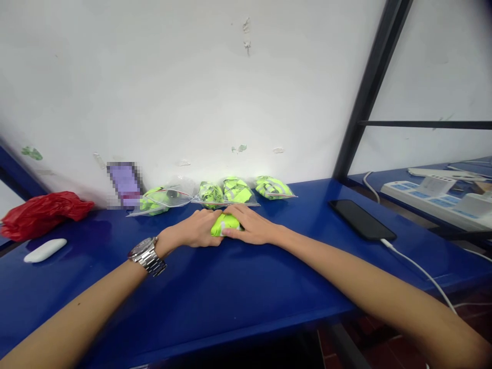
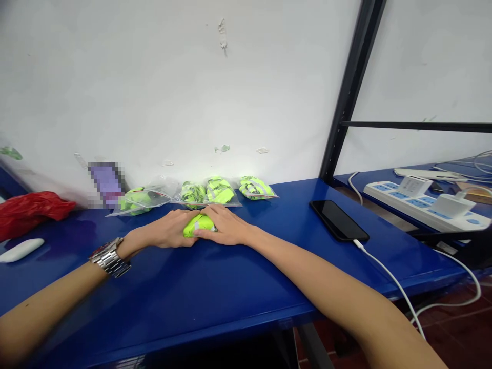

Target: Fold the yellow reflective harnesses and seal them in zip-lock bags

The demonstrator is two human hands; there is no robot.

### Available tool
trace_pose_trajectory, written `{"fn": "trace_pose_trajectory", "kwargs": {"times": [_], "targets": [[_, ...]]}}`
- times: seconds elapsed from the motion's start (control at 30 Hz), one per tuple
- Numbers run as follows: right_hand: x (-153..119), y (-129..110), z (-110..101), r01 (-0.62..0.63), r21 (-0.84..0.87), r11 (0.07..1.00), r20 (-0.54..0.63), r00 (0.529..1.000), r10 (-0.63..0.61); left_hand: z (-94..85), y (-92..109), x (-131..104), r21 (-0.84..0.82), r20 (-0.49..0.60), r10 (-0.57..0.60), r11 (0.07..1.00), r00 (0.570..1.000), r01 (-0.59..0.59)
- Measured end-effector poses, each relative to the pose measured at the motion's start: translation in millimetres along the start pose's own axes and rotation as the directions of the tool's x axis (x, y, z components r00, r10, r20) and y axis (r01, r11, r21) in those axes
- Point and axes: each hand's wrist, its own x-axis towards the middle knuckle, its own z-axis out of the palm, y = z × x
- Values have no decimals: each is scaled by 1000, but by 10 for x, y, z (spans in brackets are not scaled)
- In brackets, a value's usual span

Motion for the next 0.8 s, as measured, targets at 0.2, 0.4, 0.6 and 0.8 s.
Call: {"fn": "trace_pose_trajectory", "kwargs": {"times": [0.2,0.4,0.6,0.8], "targets": [[13,10,-21,29,49,998,45,999,-31,-118,-97,-41,-263,21,-51,963,998,55],[52,-59,-24,-88,292,952,-129,983,130,-143,-113,-118,-802,135,7,588,991,106],[34,-74,-90,-221,625,749,-44,947,317,-101,18,-71,-971,124,-70,197,990,135],[53,-110,-21,-267,844,465,7,873,488,-79,179,-50,-990,136,-240,-6,961,138]]}}
